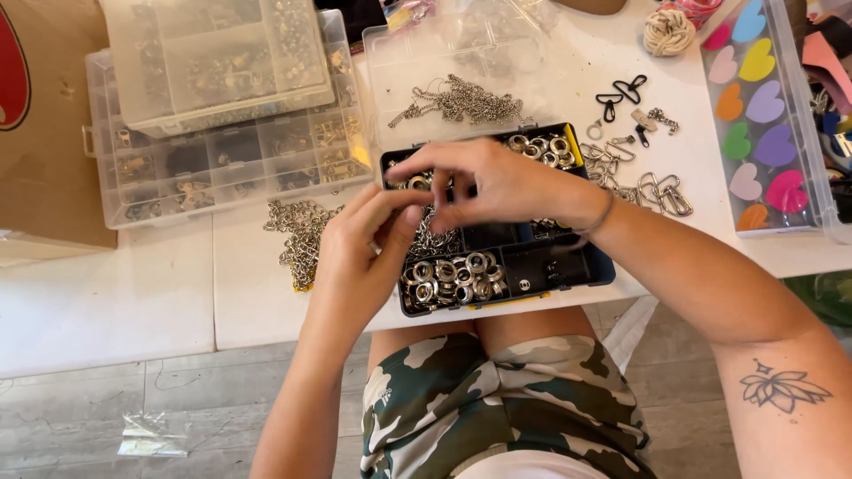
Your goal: Sorting various metal hardware components like chains, rings, and clasps into a divided organizer box.
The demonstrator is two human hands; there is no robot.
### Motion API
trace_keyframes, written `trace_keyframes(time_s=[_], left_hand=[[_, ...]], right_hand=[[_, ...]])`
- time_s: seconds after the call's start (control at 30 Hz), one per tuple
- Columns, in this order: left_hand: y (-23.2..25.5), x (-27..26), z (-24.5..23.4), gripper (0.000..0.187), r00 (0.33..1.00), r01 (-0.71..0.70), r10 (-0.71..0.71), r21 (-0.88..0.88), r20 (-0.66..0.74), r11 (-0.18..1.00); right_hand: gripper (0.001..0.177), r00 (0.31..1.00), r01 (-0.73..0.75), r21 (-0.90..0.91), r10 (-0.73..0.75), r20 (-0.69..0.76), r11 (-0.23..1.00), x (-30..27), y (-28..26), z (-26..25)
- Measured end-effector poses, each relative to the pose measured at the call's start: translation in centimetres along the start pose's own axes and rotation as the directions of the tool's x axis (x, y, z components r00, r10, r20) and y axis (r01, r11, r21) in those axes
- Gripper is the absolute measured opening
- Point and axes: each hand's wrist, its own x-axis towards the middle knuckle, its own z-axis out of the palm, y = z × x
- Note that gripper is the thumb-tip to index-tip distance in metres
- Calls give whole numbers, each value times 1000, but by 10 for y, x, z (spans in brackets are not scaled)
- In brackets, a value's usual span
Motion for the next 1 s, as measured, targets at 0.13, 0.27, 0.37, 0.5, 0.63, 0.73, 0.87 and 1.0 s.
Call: trace_keyframes(time_s=[0.13,0.27,0.37,0.5,0.63,0.73,0.87,1.0], left_hand=[[60,14,-25,27,981,-135,172,-328,86,935],[75,28,-34,28,962,-228,267,-366,60,902],[77,36,-35,29,951,-290,309,-301,17,908],[53,37,-12,27,935,-337,340,-43,98,940],[29,34,22,36,894,-392,331,170,303,904],[1,34,50,28,896,-413,329,287,298,864],[-26,31,68,29,899,-401,279,378,338,834],[-33,23,49,20,928,-355,264,404,263,843]], right_hand=[[51,755,-537,-84,523,395,839,2,-48,-6],[33,927,-278,145,225,301,949,-14,-25,-13],[22,959,-126,215,63,278,968,-27,-23,-28],[16,962,-273,149,272,25,950,-56,-21,-43],[15,939,-336,39,338,-65,941,-75,-13,-39],[13,982,-177,-97,169,-81,979,-83,2,-31],[10,970,-219,-63,211,-123,974,-81,8,-18],[12,982,-171,-135,157,-103,976,-76,11,-14]])
